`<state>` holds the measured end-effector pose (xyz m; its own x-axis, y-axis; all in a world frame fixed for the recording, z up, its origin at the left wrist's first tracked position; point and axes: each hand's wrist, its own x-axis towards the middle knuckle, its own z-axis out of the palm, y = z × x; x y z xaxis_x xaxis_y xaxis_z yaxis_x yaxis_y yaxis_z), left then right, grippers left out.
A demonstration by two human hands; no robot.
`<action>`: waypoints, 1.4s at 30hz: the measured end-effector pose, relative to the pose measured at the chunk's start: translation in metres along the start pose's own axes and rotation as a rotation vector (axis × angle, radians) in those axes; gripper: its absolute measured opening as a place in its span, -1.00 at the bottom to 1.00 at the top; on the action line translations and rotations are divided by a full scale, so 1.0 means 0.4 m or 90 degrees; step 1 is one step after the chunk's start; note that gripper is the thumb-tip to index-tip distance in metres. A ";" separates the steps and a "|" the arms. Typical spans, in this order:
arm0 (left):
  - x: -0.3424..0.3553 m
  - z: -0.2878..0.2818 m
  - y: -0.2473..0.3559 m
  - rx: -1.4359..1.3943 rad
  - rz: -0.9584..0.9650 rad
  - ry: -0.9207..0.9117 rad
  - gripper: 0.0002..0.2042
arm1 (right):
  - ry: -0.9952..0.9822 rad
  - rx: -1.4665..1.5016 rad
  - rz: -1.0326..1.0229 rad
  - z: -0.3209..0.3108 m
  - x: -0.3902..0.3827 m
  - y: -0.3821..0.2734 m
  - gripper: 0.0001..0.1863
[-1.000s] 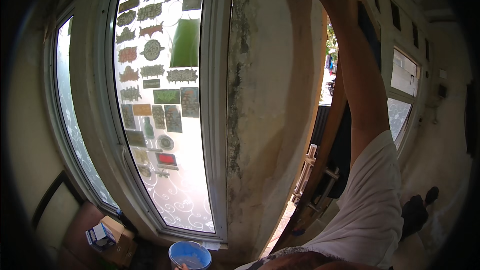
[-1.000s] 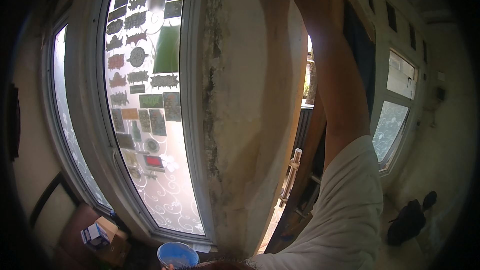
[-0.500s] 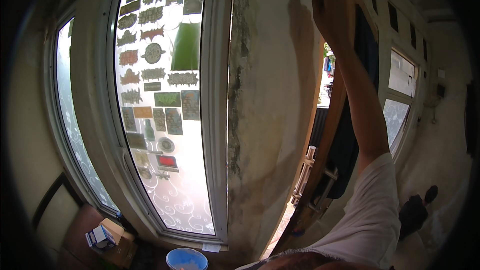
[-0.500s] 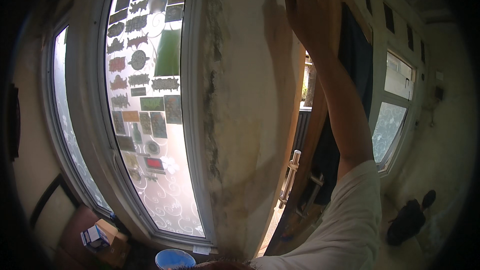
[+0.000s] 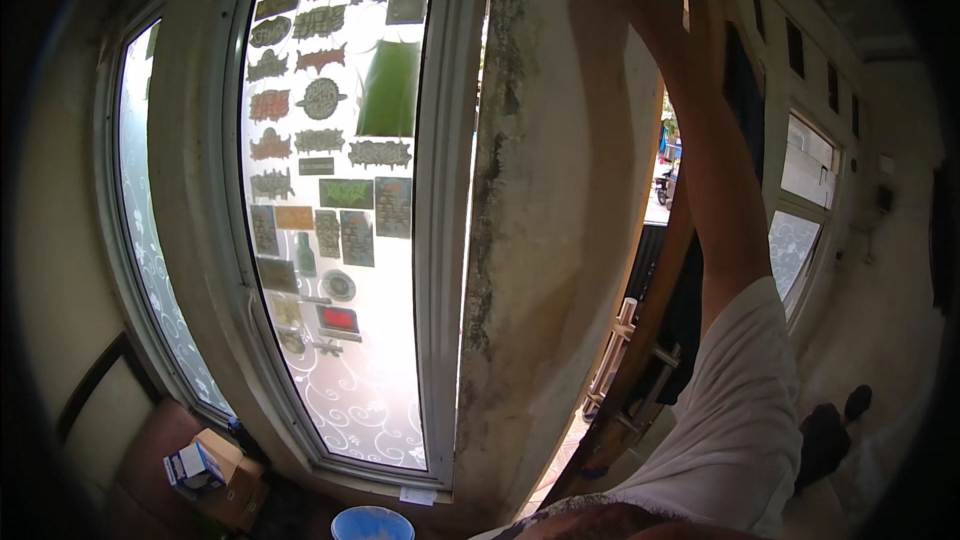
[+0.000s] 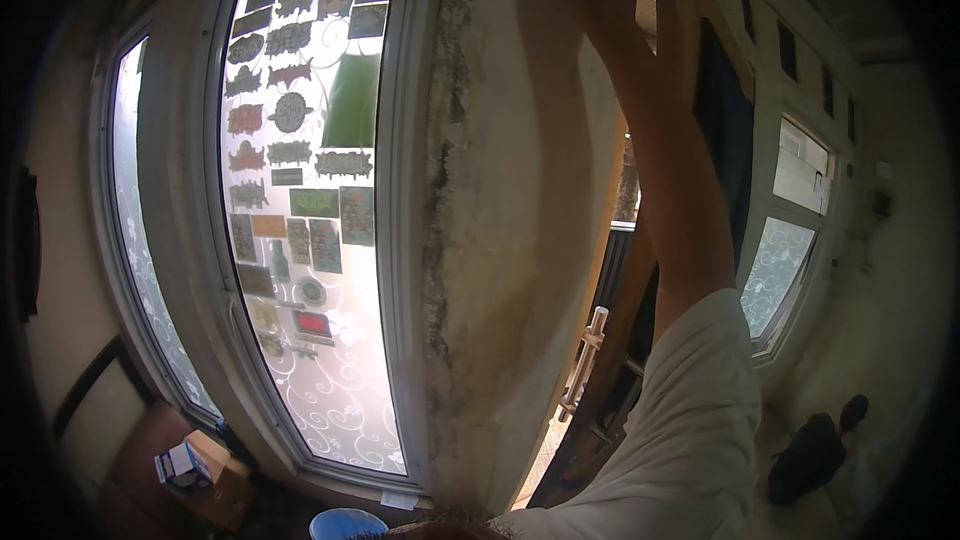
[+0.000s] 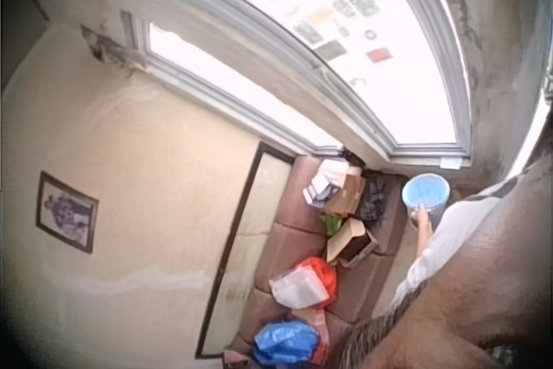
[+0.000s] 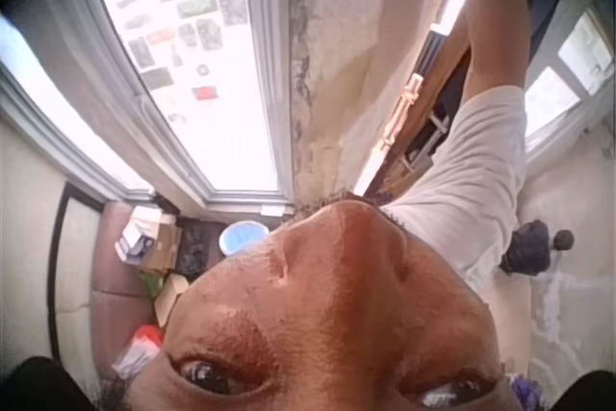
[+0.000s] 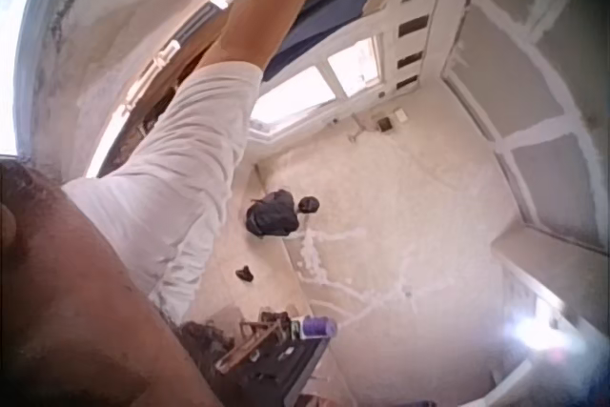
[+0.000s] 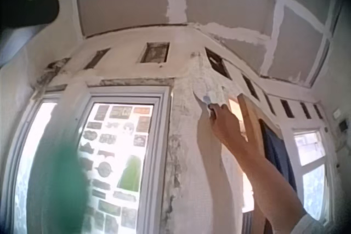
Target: The person applies white compound to a wall near a window and door frame using a putty knife, then mixes more compound in a blue bucket.
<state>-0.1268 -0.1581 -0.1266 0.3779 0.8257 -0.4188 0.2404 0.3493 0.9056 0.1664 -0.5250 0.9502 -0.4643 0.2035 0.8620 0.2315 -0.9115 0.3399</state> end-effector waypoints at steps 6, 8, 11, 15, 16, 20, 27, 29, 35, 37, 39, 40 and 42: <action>0.028 -0.022 -0.012 -0.067 -0.001 0.004 -0.64 | 0.015 0.008 0.037 -0.051 -0.042 -0.042 -0.77; 0.015 -0.008 0.013 -0.086 -0.004 0.007 -0.67 | -0.033 0.023 0.083 -0.072 0.013 -0.064 -0.76; 0.001 -0.005 0.039 -0.063 0.004 0.004 -0.69 | 0.019 0.009 0.083 -0.016 0.105 -0.058 -0.76; 0.001 -0.009 0.048 -0.034 0.004 0.011 -0.68 | -0.019 -0.013 0.046 0.032 0.122 -0.059 -0.77; 0.001 -0.010 0.048 -0.029 0.003 0.012 -0.67 | -0.023 -0.010 0.041 0.035 0.107 -0.059 -0.77; 0.003 -0.013 0.051 -0.013 0.001 0.012 -0.66 | -0.017 -0.088 -0.012 0.045 -0.003 -0.041 -0.74; 0.012 -0.016 0.052 0.002 0.000 0.015 -0.64 | -0.017 0.004 -0.013 -0.049 -0.089 -0.076 -0.71; 0.012 -0.016 0.058 0.006 0.002 0.016 -0.63 | 0.048 0.007 -0.032 -0.021 -0.033 -0.065 -0.73; -0.030 -0.004 0.084 0.030 -0.026 -0.027 -0.60 | 0.048 -0.049 -0.028 0.063 0.104 -0.090 -0.80; -0.034 0.001 0.077 -0.012 -0.009 -0.015 -0.59 | 0.046 -0.039 -0.065 0.077 0.111 -0.086 -0.80; 0.018 -0.033 0.022 -0.091 0.043 0.044 -0.59 | 0.053 0.002 -0.072 0.079 0.125 -0.109 -0.80; 0.016 -0.028 0.016 -0.089 0.035 0.051 -0.59 | 0.041 0.015 -0.082 0.066 0.107 -0.105 -0.80; 0.018 -0.026 0.002 -0.083 0.024 0.065 -0.59 | 0.007 0.027 -0.096 0.041 0.078 -0.092 -0.80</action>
<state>-0.1330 -0.1473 -0.1282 0.2900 0.8778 -0.3813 0.1069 0.3662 0.9244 0.1574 -0.4793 0.9707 -0.5056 0.3326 0.7961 0.1945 -0.8550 0.4808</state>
